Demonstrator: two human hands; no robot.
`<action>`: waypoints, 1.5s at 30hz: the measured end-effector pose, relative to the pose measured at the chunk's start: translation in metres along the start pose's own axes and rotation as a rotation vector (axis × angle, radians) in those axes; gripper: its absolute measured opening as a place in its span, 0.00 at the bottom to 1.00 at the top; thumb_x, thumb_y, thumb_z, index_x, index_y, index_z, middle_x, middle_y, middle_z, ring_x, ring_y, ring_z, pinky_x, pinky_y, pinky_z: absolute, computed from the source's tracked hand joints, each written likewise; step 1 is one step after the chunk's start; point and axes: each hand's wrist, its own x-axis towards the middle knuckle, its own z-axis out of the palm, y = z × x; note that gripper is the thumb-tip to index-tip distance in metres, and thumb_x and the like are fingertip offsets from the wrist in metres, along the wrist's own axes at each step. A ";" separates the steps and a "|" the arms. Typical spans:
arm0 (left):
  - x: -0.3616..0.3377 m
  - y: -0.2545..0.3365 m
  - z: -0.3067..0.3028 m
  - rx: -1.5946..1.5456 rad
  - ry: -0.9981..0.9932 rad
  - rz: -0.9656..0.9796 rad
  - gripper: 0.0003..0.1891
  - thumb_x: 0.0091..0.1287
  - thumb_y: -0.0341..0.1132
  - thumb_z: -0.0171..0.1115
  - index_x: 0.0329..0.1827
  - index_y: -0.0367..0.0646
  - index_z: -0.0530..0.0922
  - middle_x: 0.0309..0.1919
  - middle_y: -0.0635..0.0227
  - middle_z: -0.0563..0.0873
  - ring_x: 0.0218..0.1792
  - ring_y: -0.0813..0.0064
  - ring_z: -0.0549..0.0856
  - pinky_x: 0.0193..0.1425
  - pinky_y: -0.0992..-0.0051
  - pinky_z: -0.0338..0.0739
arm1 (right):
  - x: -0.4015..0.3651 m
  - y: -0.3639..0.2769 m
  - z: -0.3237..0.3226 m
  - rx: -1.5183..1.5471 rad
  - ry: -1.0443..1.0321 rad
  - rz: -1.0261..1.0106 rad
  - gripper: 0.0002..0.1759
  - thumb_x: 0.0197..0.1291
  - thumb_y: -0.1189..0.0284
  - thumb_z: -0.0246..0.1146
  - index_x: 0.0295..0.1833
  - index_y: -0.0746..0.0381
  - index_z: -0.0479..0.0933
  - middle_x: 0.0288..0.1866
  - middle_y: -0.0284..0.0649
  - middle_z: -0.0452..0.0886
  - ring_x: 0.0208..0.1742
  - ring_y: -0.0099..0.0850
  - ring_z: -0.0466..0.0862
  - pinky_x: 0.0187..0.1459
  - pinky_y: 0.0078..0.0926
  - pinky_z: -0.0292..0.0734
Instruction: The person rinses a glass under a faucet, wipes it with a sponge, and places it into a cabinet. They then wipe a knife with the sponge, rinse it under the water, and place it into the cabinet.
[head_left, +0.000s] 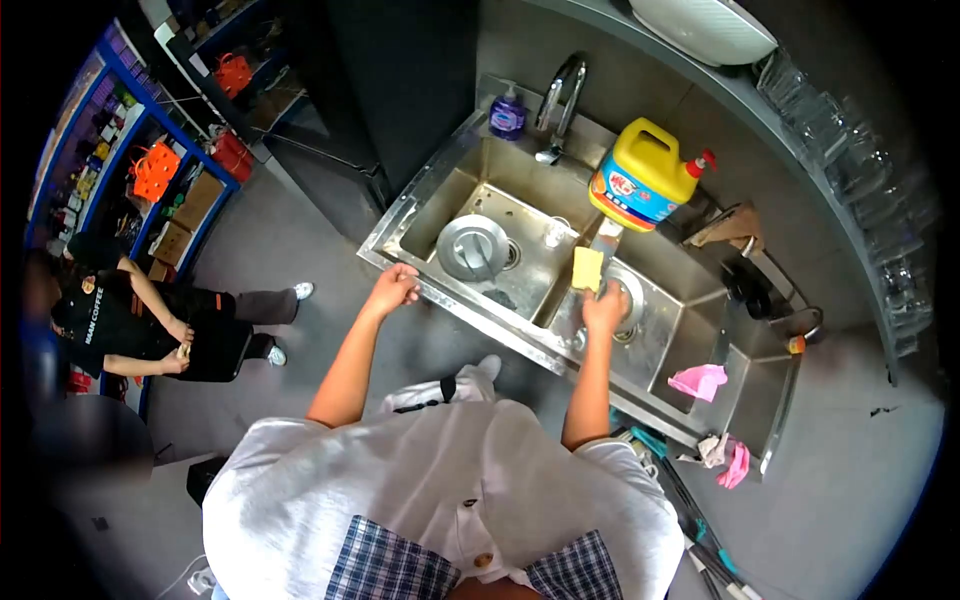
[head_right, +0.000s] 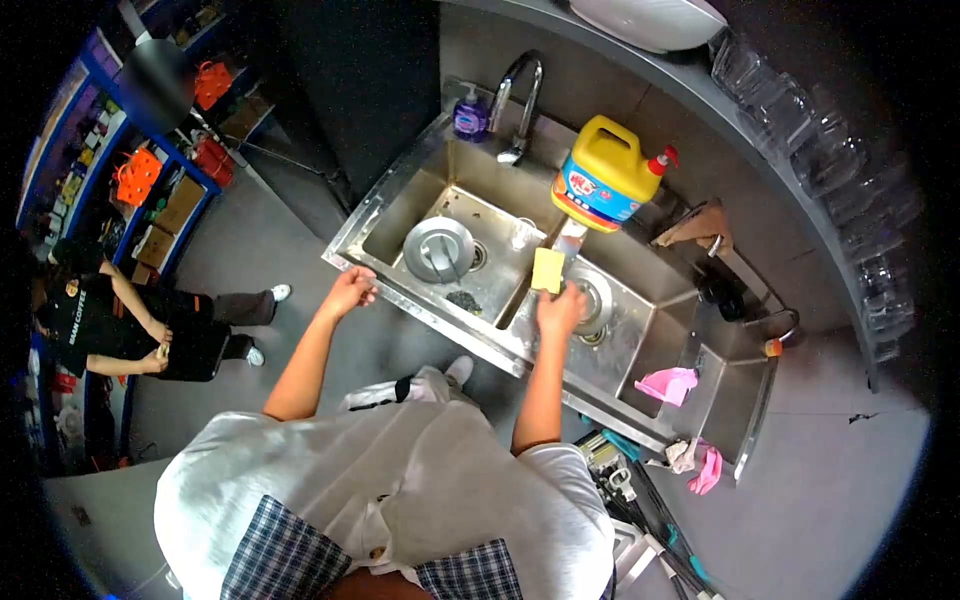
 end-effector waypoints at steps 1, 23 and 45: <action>0.009 0.004 0.002 -0.004 0.002 0.011 0.08 0.65 0.31 0.53 0.47 0.46 0.74 0.30 0.71 0.82 0.26 0.80 0.81 0.29 0.78 0.74 | 0.005 -0.016 -0.005 -0.026 -0.073 0.001 0.33 0.46 0.59 0.71 0.56 0.61 0.70 0.55 0.53 0.70 0.57 0.52 0.69 0.59 0.46 0.66; 0.073 0.098 0.160 -0.480 -0.211 -0.169 0.27 0.67 0.60 0.51 0.63 0.56 0.66 0.54 0.69 0.74 0.49 0.70 0.79 0.49 0.61 0.78 | -0.004 -0.097 0.061 1.076 -0.563 -0.065 0.30 0.55 0.67 0.68 0.62 0.61 0.66 0.52 0.43 0.76 0.50 0.29 0.77 0.50 0.27 0.72; 0.105 0.120 0.148 -0.826 -0.615 -0.360 0.34 0.66 0.67 0.42 0.53 0.44 0.75 0.42 0.63 0.83 0.40 0.66 0.83 0.46 0.65 0.78 | 0.029 -0.149 0.017 0.561 -0.562 -0.609 0.54 0.32 0.64 0.78 0.69 0.60 0.60 0.70 0.47 0.59 0.67 0.49 0.62 0.65 0.41 0.61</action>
